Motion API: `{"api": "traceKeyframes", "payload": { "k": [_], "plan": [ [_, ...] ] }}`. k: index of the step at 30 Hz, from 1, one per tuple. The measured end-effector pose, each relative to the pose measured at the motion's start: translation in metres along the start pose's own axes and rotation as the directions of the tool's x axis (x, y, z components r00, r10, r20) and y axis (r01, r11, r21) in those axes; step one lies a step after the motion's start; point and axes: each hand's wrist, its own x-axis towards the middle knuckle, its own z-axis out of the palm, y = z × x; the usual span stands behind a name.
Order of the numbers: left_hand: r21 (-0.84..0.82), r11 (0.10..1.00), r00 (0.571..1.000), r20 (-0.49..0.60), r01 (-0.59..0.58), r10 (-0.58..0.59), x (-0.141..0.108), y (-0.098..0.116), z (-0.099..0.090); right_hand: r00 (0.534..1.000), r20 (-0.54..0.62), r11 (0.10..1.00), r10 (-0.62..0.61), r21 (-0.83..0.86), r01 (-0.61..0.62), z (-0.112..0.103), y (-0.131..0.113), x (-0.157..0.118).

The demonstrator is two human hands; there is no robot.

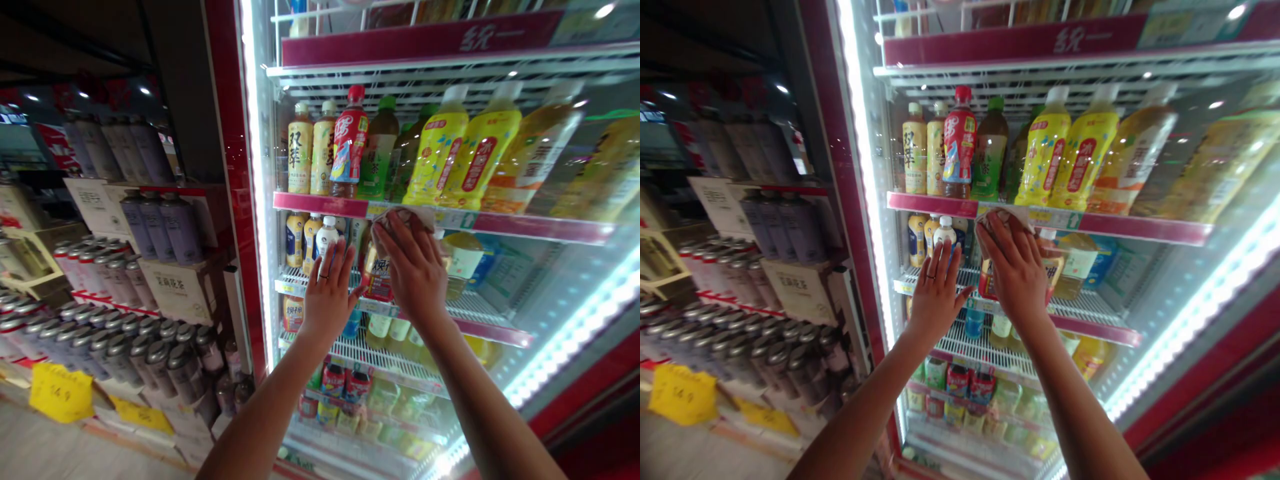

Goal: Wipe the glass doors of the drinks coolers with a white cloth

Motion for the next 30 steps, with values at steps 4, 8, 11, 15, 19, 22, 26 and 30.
{"api": "traceKeyframes", "payload": {
  "k": [4,8,11,15,19,22,26,30],
  "plan": [
    [-0.031,0.999,0.999,0.046,0.014,-0.012,0.001,0.001,-0.004,0.993,0.101,0.998,-0.062,0.018,0.061,-0.008,0.000,-0.021],
    [-0.060,0.998,0.998,0.061,0.029,-0.025,0.001,0.002,-0.008,0.998,0.053,1.000,-0.024,-0.016,0.025,-0.014,0.011,-0.020],
    [-0.058,0.998,0.997,0.073,0.031,-0.027,0.000,0.004,-0.009,0.999,-0.024,0.999,0.043,-0.003,-0.043,-0.010,0.015,-0.003],
    [-0.043,0.999,0.997,0.077,0.025,-0.022,0.001,0.004,-0.010,0.998,-0.035,0.998,0.049,0.032,-0.048,-0.001,0.010,0.008],
    [-0.028,1.000,0.998,0.068,0.012,-0.010,0.001,0.003,-0.011,0.999,0.022,0.999,-0.043,0.014,0.043,-0.007,0.010,-0.009],
    [-0.032,0.999,0.997,0.079,-0.001,0.003,0.001,0.002,-0.012,0.996,0.054,0.998,-0.068,-0.009,0.069,-0.019,0.018,-0.021],
    [-0.032,0.999,0.997,0.081,-0.004,0.007,0.000,0.002,-0.013,1.000,-0.003,1.000,-0.001,0.005,0.001,-0.024,0.029,-0.013],
    [-0.061,0.998,0.996,0.085,0.017,-0.011,0.001,0.003,-0.011,0.998,-0.060,0.999,0.036,0.041,-0.033,-0.013,0.025,0.002]
  ]
}}
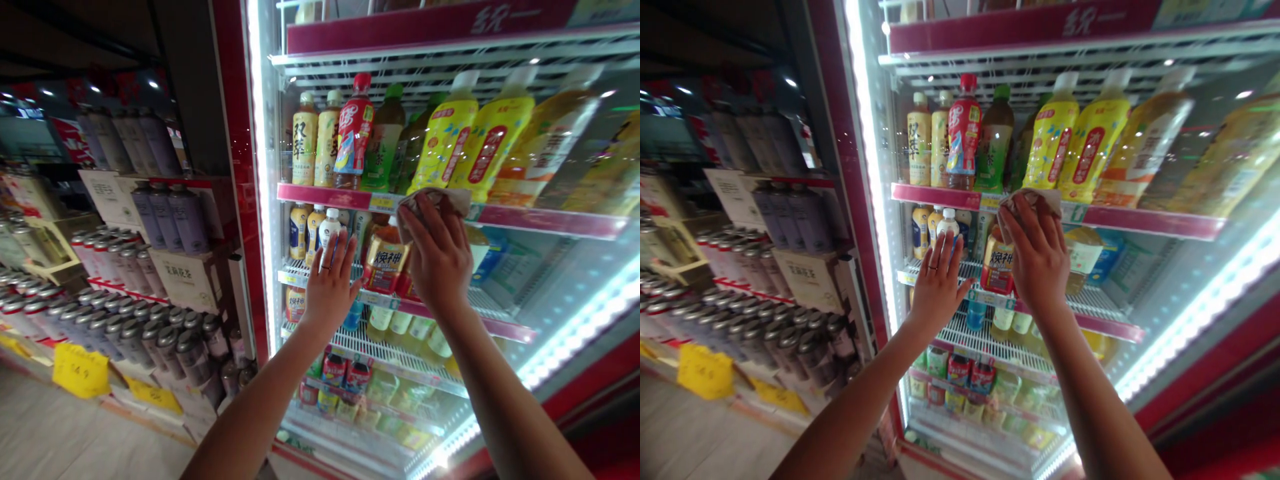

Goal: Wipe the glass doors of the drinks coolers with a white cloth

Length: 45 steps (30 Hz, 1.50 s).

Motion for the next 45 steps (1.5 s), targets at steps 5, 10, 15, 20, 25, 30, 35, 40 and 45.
{"api": "traceKeyframes", "payload": {
  "k": [5,10,15,20,25,30,35,40,45],
  "plan": [
    [-0.006,1.000,1.000,0.011,0.003,-0.003,0.000,0.000,-0.001,0.991,0.123,0.999,-0.054,0.016,0.052,0.003,-0.009,-0.017],
    [0.010,1.000,1.000,0.012,0.005,-0.005,0.000,0.002,-0.002,0.988,0.128,0.996,-0.086,-0.012,0.088,-0.008,-0.003,-0.032],
    [0.008,1.000,1.000,0.003,0.003,-0.003,0.000,0.000,0.001,1.000,0.018,1.000,-0.003,-0.025,0.004,0.001,-0.005,-0.005],
    [0.013,1.000,1.000,-0.006,0.009,-0.009,-0.001,0.000,0.001,0.995,0.087,0.999,-0.044,-0.004,0.044,0.010,-0.014,-0.002],
    [0.037,0.999,1.000,-0.016,-0.002,0.003,-0.001,0.000,-0.001,0.979,0.166,0.992,-0.122,-0.024,0.127,-0.005,-0.003,-0.032],
    [0.053,0.999,1.000,-0.023,-0.008,0.009,-0.001,0.000,0.000,0.999,0.013,0.994,-0.045,-0.095,0.046,-0.011,0.011,-0.023],
    [0.048,0.999,0.998,-0.056,-0.010,0.013,-0.001,0.000,0.003,0.999,-0.023,0.997,-0.032,-0.067,0.030,-0.001,0.005,-0.010],
    [0.049,0.999,0.995,-0.092,-0.022,0.026,-0.001,0.000,0.001,0.987,0.118,0.993,-0.105,-0.032,0.110,-0.015,0.009,-0.029],
    [0.077,0.997,0.981,-0.193,-0.001,0.015,-0.002,0.010,0.000,0.999,0.016,0.996,-0.033,-0.080,0.034,-0.028,0.028,-0.030]
  ]
}}
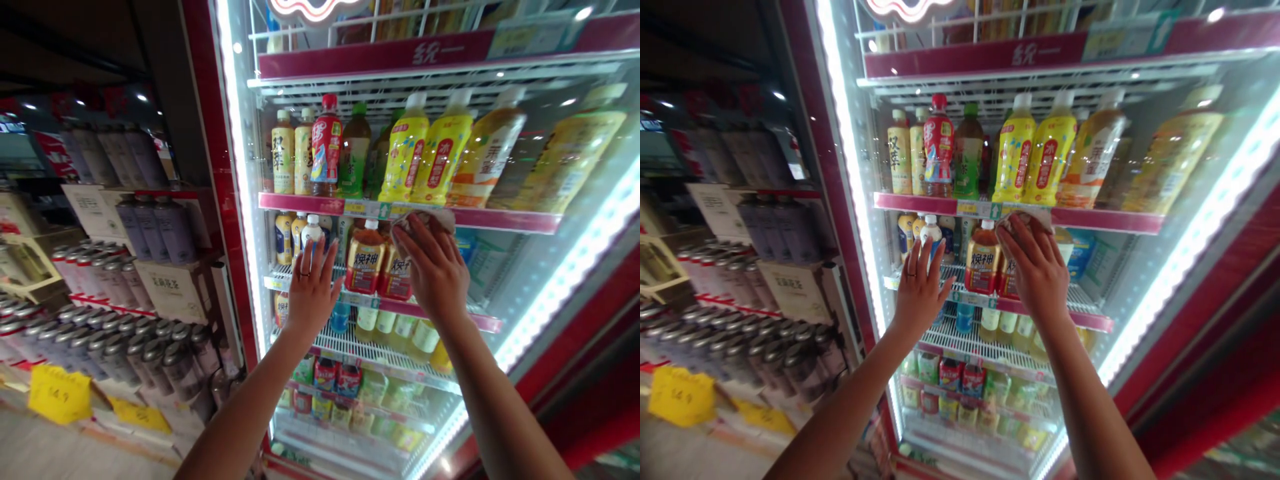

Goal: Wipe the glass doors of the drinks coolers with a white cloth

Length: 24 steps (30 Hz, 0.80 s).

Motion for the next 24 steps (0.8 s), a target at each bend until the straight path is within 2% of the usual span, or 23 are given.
{"api": "traceKeyframes", "payload": {
  "k": [4,9,12,15,22,24],
  "plan": [
    [-0.036,0.999,0.998,-0.059,-0.016,0.014,0.001,0.020,0.005,0.997,-0.044,0.998,0.062,0.014,-0.061,0.006,-0.001,0.016],
    [-0.074,0.996,0.998,-0.033,-0.055,0.053,0.002,0.040,0.023,0.999,0.054,0.998,0.008,0.060,-0.011,0.004,-0.003,0.007],
    [-0.063,0.996,0.997,-0.039,-0.069,0.067,-0.001,0.040,0.036,0.996,0.089,0.999,-0.018,0.039,0.014,-0.004,0.004,-0.010],
    [-0.058,0.995,0.994,-0.074,-0.082,0.078,-0.003,0.036,0.046,0.998,0.068,1.000,-0.010,0.015,0.009,-0.009,0.009,-0.019],
    [-0.028,0.995,0.990,-0.101,-0.100,0.097,-0.004,0.030,0.051,0.999,-0.007,0.998,0.050,0.033,-0.049,0.002,0.001,0.005],
    [-0.024,0.995,0.989,-0.113,-0.096,0.093,-0.004,0.030,0.050,1.000,0.016,0.998,0.024,0.054,-0.025,0.004,-0.002,0.004]
  ]
}}
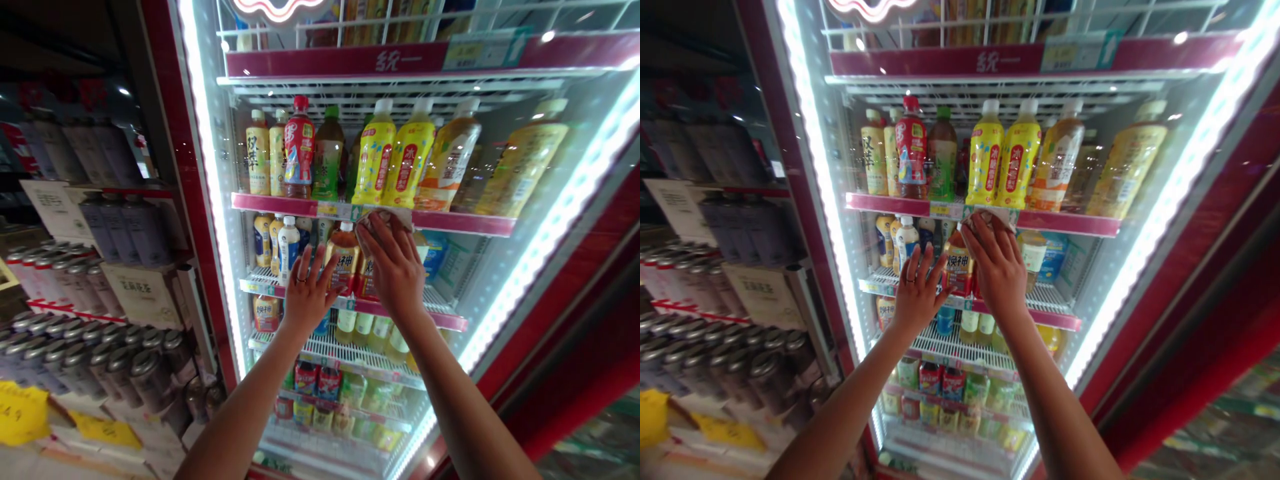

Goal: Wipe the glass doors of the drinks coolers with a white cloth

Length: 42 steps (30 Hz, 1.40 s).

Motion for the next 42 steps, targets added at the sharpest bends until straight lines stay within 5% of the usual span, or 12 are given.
{"api": "traceKeyframes", "payload": {
  "k": [5,14,21,28,32,36,42],
  "plan": [
    [0.022,1.000,1.000,0.007,0.006,-0.007,0.001,0.002,-0.004,0.982,0.134,0.991,-0.130,0.003,0.131,-0.008,0.006,-0.026],
    [0.008,0.997,0.997,0.030,0.075,-0.075,0.000,0.014,-0.005,0.999,0.010,0.999,-0.045,0.010,0.045,-0.008,0.015,0.000],
    [0.037,0.997,0.997,0.005,0.071,-0.071,-0.001,0.011,0.000,0.979,0.121,0.983,-0.167,0.101,0.155,-0.015,0.024,-0.025],
    [-0.037,0.991,0.992,0.004,0.126,-0.126,-0.004,0.014,0.010,0.999,0.038,0.998,0.039,0.054,-0.041,-0.022,0.031,-0.005],
    [-0.064,0.988,0.990,0.008,0.138,-0.137,-0.006,0.014,0.012,0.997,0.076,0.997,0.017,0.076,-0.023,-0.013,0.017,0.008],
    [-0.074,0.989,0.992,0.003,0.127,-0.127,-0.006,0.014,0.011,0.992,0.114,0.995,-0.053,0.096,0.042,-0.012,0.012,-0.013],
    [-0.076,0.988,0.991,-0.022,0.132,-0.134,-0.006,0.018,0.011,0.986,-0.106,0.992,0.128,0.012,-0.127,-0.006,0.009,-0.021]
  ]
}}
